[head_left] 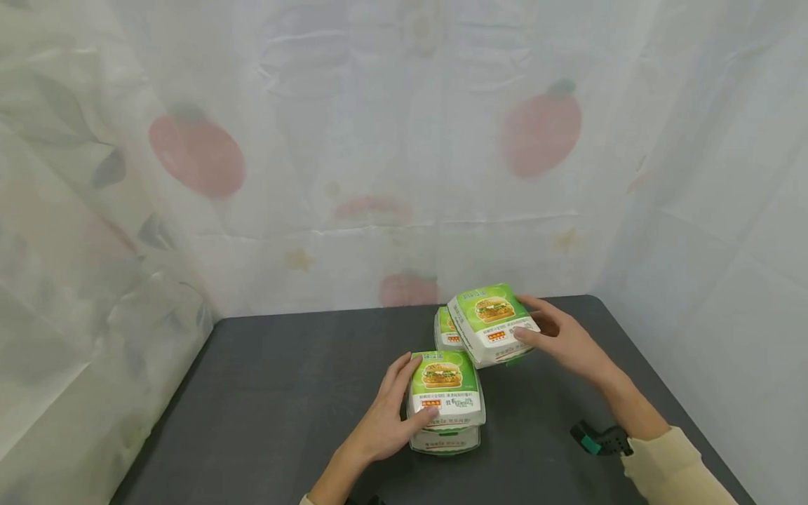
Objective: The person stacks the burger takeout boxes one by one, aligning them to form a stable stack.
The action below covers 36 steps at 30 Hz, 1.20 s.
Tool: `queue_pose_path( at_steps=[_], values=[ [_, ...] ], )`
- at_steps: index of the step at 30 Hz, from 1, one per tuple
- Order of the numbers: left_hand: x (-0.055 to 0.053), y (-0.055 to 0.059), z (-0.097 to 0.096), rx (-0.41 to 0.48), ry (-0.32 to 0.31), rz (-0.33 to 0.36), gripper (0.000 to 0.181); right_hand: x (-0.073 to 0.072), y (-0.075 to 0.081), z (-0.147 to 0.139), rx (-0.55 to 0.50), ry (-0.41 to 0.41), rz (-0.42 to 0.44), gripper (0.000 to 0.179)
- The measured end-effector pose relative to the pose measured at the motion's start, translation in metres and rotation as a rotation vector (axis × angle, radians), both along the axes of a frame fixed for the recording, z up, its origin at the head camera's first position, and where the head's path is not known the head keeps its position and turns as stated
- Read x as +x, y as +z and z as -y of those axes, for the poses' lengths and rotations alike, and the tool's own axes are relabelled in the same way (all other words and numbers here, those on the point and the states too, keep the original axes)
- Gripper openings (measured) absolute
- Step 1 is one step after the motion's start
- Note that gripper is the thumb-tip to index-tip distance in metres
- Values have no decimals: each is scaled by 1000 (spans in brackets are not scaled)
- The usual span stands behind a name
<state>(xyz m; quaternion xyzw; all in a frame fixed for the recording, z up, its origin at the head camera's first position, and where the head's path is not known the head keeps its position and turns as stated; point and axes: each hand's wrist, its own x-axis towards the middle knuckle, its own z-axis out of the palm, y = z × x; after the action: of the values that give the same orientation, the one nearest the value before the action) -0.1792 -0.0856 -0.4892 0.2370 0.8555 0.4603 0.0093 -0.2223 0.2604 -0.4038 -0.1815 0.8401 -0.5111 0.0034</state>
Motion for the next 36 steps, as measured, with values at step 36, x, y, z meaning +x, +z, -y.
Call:
queue_pose_path(
  at_steps=[36],
  values=[
    [8, 15, -5, 19, 131, -98, 83, 17, -12, 36, 11, 97, 82, 70]
  ],
)
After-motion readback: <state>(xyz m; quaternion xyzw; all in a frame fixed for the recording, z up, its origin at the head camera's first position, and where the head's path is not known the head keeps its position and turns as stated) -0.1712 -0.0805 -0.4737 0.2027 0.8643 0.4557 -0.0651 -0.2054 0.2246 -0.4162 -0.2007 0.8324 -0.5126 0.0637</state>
